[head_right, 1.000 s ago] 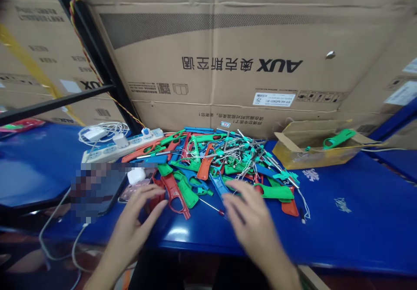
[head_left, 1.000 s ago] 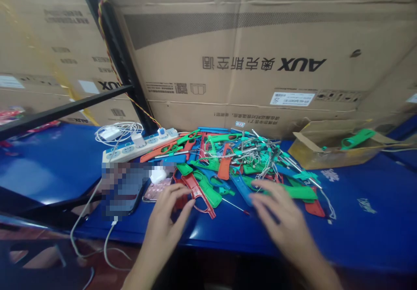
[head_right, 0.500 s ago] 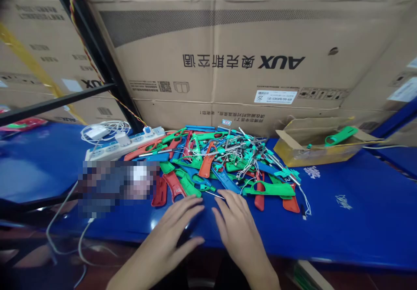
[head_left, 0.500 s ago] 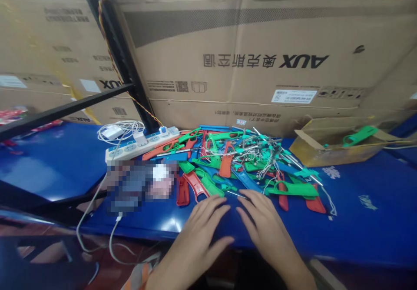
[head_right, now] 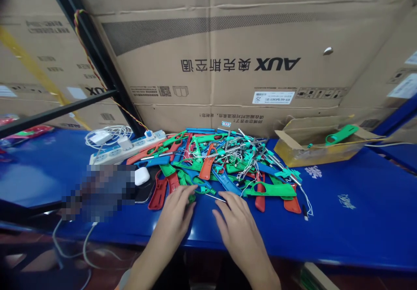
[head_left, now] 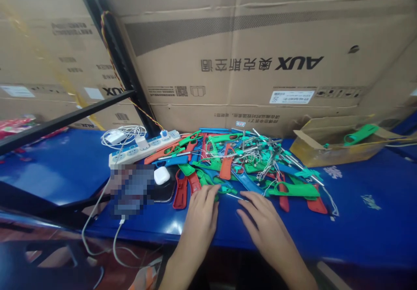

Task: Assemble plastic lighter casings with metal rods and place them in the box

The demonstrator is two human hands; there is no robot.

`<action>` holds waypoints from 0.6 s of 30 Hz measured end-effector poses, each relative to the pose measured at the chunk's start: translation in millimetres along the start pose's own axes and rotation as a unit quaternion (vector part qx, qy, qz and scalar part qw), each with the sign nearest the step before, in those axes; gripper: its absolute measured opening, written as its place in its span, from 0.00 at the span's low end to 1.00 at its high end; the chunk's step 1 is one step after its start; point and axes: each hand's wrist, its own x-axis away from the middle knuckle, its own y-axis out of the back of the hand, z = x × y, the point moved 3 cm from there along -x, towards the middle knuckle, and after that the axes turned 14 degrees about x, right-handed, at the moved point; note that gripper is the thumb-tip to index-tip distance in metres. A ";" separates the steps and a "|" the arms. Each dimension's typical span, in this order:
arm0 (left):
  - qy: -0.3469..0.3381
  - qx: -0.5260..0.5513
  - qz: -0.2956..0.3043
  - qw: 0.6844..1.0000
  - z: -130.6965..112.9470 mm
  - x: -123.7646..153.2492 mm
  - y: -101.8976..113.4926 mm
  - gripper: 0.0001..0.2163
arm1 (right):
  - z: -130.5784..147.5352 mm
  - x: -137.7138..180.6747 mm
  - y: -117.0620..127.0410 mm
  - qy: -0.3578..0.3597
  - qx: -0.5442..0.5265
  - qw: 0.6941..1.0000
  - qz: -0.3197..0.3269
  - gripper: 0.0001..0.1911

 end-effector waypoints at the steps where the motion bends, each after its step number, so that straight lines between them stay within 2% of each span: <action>1: -0.002 0.020 0.010 1.000 -2.5 0.3 0.5 0.19 | -0.2 0.2 -0.1 0.001 -0.002 1.000 0.000 0.14; 5: -0.005 0.112 0.099 0.989 -18.8 2.0 9.1 0.22 | -1.1 1.0 -0.9 -0.002 -0.012 1.000 -0.001 0.14; 7: -0.013 0.114 0.116 0.987 -21.5 3.8 19.9 0.21 | -1.4 1.4 -1.5 -0.005 -0.014 1.000 0.000 0.15; 8: -0.014 0.098 0.094 0.991 -19.3 5.2 27.6 0.20 | -1.5 1.5 -1.6 -0.006 -0.014 1.000 0.000 0.15; 11: 0.021 0.021 -0.043 0.999 -1.3 15.6 53.1 0.15 | -1.8 1.3 -1.7 -0.006 -0.010 1.000 0.000 0.15; 13: 0.045 -0.009 -0.073 0.996 9.0 28.6 61.8 0.14 | -1.4 0.9 -1.0 0.000 -0.006 1.000 -0.002 0.14; 15: 0.075 -0.012 -0.057 0.996 11.6 44.8 62.2 0.16 | -0.1 0.7 1.0 0.017 -0.006 1.000 -0.006 0.14; 18: 0.078 0.013 -0.025 0.997 -1.6 69.7 53.0 0.18 | 3.1 0.7 5.2 0.056 -0.011 0.998 0.004 0.14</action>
